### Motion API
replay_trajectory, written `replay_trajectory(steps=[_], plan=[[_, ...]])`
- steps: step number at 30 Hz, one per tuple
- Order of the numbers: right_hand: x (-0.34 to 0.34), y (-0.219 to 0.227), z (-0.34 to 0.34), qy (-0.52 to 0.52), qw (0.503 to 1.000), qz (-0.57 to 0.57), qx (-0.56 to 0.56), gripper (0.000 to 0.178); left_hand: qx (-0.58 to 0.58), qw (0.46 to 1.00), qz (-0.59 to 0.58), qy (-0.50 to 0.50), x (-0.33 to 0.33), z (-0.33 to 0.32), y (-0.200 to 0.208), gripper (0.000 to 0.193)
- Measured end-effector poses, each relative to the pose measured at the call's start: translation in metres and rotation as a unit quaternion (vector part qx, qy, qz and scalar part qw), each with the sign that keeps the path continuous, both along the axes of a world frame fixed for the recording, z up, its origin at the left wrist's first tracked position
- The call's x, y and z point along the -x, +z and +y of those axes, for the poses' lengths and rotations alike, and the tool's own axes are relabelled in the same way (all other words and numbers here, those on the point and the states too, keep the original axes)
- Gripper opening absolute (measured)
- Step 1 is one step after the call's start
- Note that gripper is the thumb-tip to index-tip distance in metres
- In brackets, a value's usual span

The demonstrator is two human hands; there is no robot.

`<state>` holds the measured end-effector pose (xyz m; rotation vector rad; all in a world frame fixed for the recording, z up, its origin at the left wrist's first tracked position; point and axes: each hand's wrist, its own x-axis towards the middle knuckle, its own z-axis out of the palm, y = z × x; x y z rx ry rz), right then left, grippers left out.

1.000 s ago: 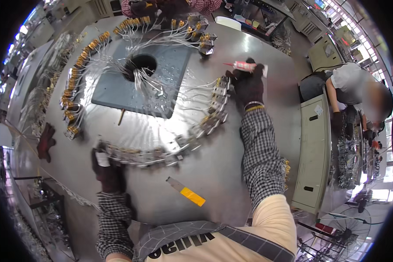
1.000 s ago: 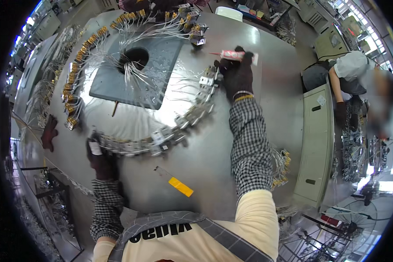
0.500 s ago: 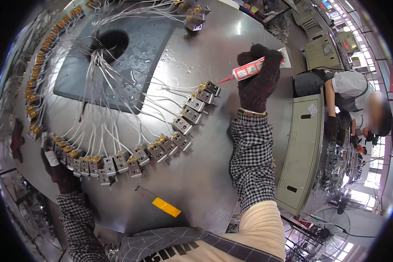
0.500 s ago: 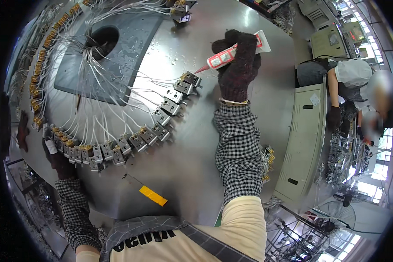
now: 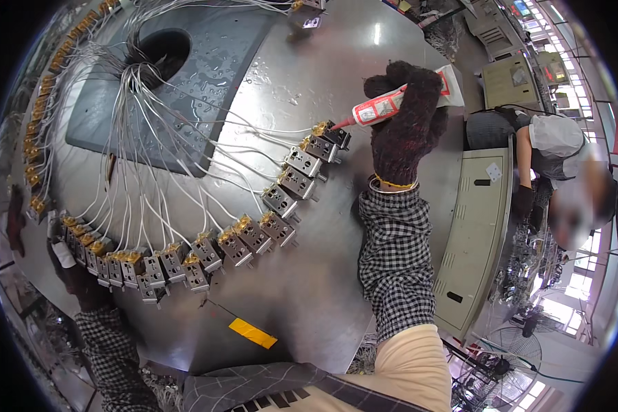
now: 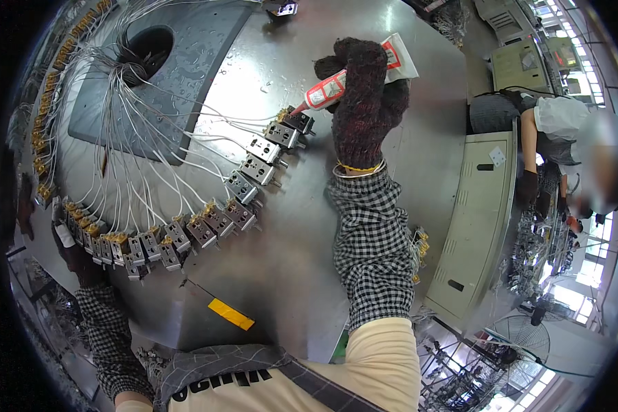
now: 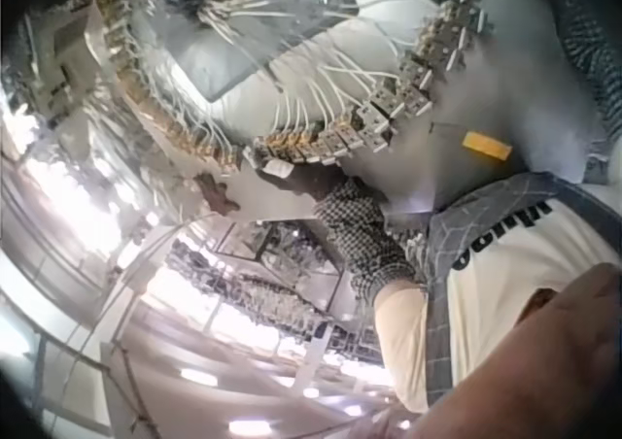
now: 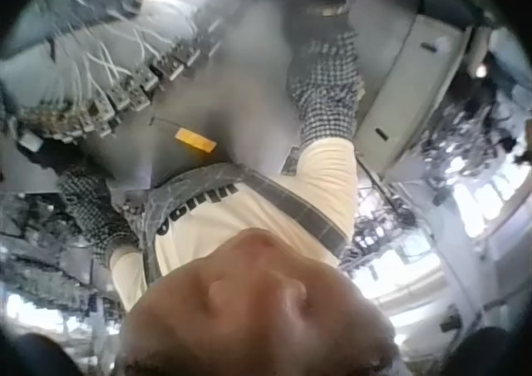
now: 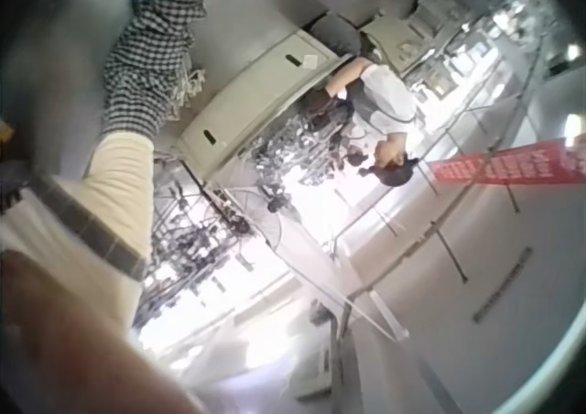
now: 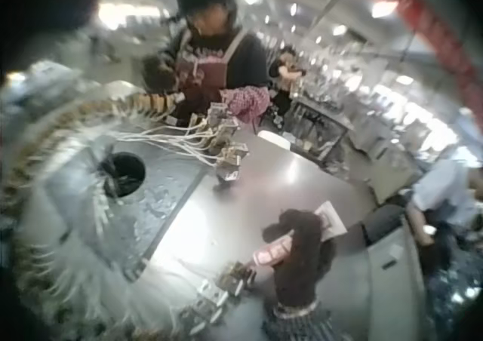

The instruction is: Applying adhesive to electronic components and arranging them on a circular assembly fixture.

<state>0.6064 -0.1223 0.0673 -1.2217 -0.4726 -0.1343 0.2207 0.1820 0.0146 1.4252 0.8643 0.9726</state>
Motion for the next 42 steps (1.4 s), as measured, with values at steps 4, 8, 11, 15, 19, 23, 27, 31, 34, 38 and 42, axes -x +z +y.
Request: replay_trajectory(steps=[4, 8, 11, 15, 19, 23, 27, 31, 34, 38, 42], plan=[[0.001, 0.002, -0.001, 0.007, 1.000, 0.006, -0.019, 0.033, -0.011, 1.000, 0.012, 0.000, -0.003, -0.002, 0.000, 0.054], [0.002, 0.002, 0.001, -0.003, 1.000, 0.004, 0.007, 0.032, -0.008, 1.000, 0.002, -0.017, -0.002, -0.002, 0.001, 0.054], [-0.002, -0.009, 0.000, -0.023, 0.999, -0.037, 0.017, 0.035, -0.025, 1.000, 0.010, 0.010, -0.010, -0.009, 0.007, 0.054], [-0.006, -0.009, -0.006, -0.107, 0.985, -0.124, 0.060, 0.042, 0.033, 0.999, 0.000, -0.020, 0.010, 0.008, -0.007, 0.055], [0.012, -0.003, -0.005, -0.015, 0.999, -0.028, 0.023, 0.043, 0.027, 0.999, -0.003, -0.032, 0.004, 0.004, -0.003, 0.053], [0.016, -0.014, -0.002, -0.008, 0.993, -0.106, 0.058, 0.043, 0.019, 1.000, 0.006, -0.011, 0.003, 0.002, -0.002, 0.052], [0.023, -0.010, 0.000, 0.010, 0.998, -0.034, 0.048, 0.039, 0.023, 1.000, 0.009, -0.013, 0.004, 0.003, -0.002, 0.053], [0.026, -0.005, 0.000, -0.006, 0.999, -0.014, 0.049, 0.038, 0.020, 1.000, -0.007, -0.011, 0.003, 0.000, -0.001, 0.053], [0.026, -0.008, -0.001, -0.070, 0.993, -0.042, 0.084, 0.038, 0.057, 0.998, -0.025, -0.032, 0.008, 0.004, -0.004, 0.053], [0.029, -0.012, -0.001, 0.041, 0.998, -0.005, -0.045, 0.039, 0.047, 0.999, -0.012, -0.018, 0.002, 0.001, -0.001, 0.052], [0.031, -0.024, 0.001, 0.079, 0.995, -0.040, -0.037, 0.039, 0.069, 0.996, -0.030, -0.049, 0.013, 0.010, -0.007, 0.051]])
